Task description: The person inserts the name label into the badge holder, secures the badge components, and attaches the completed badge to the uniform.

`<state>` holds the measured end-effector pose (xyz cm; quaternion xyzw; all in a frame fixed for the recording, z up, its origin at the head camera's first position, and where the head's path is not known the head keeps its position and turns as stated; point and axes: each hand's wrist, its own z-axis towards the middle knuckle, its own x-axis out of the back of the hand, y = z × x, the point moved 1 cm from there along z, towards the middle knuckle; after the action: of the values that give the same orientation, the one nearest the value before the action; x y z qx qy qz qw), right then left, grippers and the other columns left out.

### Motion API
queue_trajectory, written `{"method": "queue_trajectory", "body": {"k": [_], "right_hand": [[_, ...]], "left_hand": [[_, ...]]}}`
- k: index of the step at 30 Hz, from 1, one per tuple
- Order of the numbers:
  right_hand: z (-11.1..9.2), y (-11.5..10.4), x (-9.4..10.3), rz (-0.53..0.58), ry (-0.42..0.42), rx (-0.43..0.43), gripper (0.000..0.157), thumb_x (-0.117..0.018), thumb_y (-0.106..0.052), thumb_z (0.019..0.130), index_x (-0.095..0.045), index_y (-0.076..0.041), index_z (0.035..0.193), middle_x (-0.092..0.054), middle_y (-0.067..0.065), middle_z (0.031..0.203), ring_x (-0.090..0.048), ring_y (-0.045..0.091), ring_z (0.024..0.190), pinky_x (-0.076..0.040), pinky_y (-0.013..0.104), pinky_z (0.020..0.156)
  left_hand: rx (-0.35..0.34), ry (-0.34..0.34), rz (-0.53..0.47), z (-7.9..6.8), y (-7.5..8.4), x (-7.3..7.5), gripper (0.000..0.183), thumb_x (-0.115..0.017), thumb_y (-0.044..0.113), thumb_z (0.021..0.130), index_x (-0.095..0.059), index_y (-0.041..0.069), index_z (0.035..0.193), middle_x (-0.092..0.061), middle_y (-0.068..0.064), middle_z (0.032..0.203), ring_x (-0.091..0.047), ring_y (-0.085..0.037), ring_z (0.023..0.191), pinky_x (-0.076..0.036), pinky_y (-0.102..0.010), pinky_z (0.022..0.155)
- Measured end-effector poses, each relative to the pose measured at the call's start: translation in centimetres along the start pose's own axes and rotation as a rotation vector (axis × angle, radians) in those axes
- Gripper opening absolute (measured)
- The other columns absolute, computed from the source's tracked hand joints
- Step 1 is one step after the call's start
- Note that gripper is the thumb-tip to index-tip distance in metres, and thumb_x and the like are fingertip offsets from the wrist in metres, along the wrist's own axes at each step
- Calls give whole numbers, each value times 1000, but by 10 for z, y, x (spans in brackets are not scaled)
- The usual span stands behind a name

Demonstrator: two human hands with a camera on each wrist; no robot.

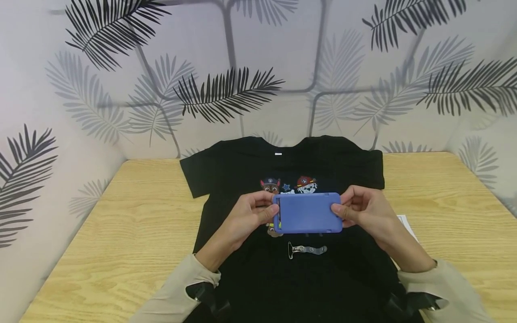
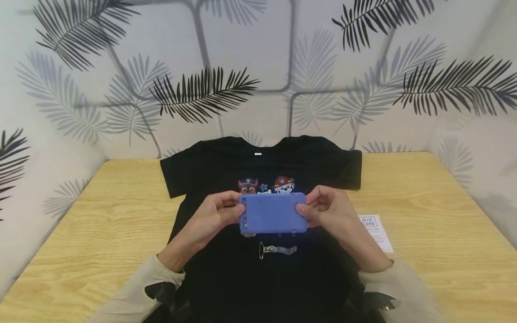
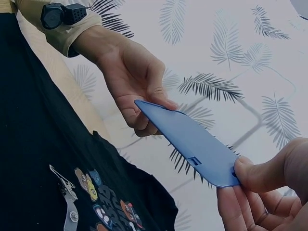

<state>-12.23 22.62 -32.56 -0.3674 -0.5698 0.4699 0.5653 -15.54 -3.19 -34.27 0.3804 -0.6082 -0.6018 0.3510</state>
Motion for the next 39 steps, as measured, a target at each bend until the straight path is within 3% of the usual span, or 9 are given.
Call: {"method": "queue_trajectory", "body": {"k": [28,39], "right_hand": [[2,1,3,-14,2,-9,18,-67,-4,90,-56,10,93,-65,-1,75,-62,13,63,-56,28,60],[4,3,5,6,13,-21,18,-68,-8,90,-56,6,93,-66,-4,78,-63,13,65,-56,27,61]], "left_hand": [[0,38,33,2,0,2,21,-56,-1,95,-57,-12,113,-61,-12,93,-63,-14,80,-54,-35,85],[-35,27,46,2,1,3,25,-62,5,93,-60,-10,113,-65,-12,94,-66,-13,81,-55,-35,83]]}}
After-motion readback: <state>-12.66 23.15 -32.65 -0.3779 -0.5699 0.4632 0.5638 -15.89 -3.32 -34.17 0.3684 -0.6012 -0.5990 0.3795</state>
